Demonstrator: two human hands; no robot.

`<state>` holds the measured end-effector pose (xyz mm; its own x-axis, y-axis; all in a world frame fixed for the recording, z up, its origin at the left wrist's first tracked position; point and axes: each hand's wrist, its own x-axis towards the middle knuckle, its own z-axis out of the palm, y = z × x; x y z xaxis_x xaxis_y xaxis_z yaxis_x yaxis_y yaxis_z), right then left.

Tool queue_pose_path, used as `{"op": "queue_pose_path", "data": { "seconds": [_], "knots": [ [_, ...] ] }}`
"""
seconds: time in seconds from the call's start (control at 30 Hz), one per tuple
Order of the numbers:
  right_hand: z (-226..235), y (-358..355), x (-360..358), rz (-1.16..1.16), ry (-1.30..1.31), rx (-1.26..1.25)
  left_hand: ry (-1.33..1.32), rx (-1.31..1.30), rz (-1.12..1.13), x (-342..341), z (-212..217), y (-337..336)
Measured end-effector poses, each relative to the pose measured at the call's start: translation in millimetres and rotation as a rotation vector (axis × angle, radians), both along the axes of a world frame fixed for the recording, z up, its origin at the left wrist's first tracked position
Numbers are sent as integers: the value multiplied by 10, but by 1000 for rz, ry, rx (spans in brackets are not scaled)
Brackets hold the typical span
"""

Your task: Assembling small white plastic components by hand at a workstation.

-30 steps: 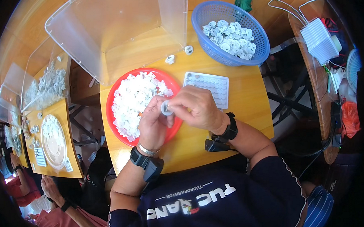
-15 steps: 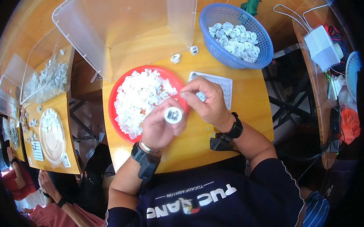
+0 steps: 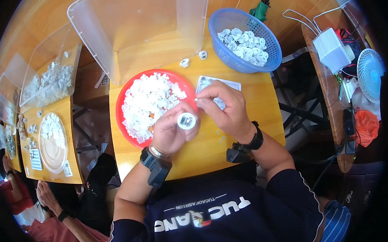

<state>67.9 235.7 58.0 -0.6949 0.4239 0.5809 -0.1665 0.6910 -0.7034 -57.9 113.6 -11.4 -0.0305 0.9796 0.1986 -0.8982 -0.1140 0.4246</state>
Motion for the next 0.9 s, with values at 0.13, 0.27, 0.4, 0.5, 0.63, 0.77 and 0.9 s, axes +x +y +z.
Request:
{"op": "queue_pose_path", "data": {
  "seconds": [0.13,0.27,0.4,0.5,0.63,0.77,0.9],
  "knots": [
    [-39,-182,121,-27,-4,-74,23,12,-12,12,-8,-22],
    [-133,-323,174,-59,19,-110,21,2,-44,29,20,-34],
    [-244,-332,178,-109,75,-127,101,-16,1,48,29,-22],
    [-277,-299,160,-120,103,-119,121,-34,32,74,9,2],
    [-309,-275,135,-135,131,-95,101,-73,42,100,-25,29],
    [-328,-243,127,-153,135,-65,107,-120,64,107,-17,10],
    [-374,-203,160,-183,125,-23,95,-163,84,112,-40,29]
  ]
}}
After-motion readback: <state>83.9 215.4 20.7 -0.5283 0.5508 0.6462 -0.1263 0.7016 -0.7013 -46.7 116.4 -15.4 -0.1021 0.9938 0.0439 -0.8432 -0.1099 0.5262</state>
